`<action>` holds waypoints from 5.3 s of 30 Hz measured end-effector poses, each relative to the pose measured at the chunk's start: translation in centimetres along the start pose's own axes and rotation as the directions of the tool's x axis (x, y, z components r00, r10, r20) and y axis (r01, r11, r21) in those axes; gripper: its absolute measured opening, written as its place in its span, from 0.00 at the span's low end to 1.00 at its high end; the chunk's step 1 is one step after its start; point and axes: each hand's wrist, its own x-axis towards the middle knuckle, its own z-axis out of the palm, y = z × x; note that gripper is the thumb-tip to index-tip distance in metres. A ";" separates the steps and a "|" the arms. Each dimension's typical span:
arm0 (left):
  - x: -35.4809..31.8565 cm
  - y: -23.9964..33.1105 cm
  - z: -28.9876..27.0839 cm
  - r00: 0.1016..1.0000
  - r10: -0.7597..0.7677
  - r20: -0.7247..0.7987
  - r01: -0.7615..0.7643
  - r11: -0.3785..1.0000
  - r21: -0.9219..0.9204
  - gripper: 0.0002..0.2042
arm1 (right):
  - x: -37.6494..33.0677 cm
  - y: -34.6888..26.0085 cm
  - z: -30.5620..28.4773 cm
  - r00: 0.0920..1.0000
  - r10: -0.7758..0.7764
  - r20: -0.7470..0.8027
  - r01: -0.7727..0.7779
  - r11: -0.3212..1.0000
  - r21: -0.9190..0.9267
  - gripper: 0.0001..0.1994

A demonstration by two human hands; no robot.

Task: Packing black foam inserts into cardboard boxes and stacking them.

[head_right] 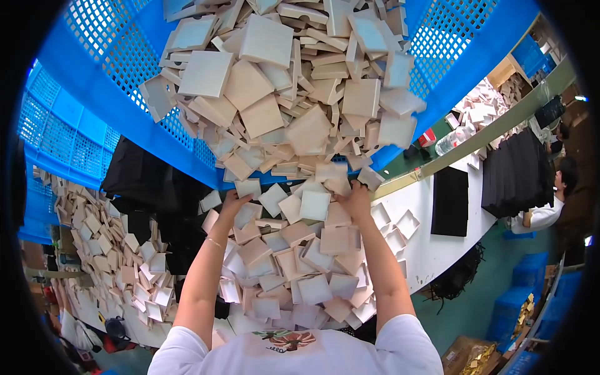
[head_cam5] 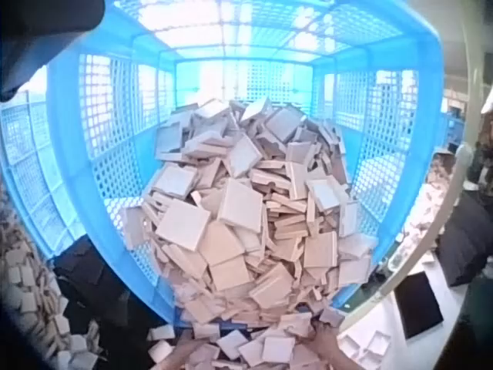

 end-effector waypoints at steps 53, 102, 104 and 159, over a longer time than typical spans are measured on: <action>-4.3 10.3 12.7 0.651 -0.088 0.754 0.101 0.994 0.029 0.39 | 0.0 2.1 -4.1 0.596 -0.023 0.803 -0.699 0.477 0.533 0.35; -6.1 7.1 4.1 0.729 -0.227 0.645 0.394 0.911 -0.124 0.29 | -1.0 -10.2 -1.2 0.465 -0.234 0.854 -0.741 0.424 0.520 0.27; -8.4 8.2 2.4 0.735 -0.178 0.654 0.365 0.917 -0.161 0.31 | -2.5 -11.7 -2.4 0.519 -0.255 0.816 -0.656 0.493 0.571 0.26; -16.8 8.4 -7.8 0.884 -0.064 0.464 -0.121 0.926 0.358 0.16 | 0.7 -9.5 7.4 0.733 -0.134 0.667 0.100 0.991 0.089 0.21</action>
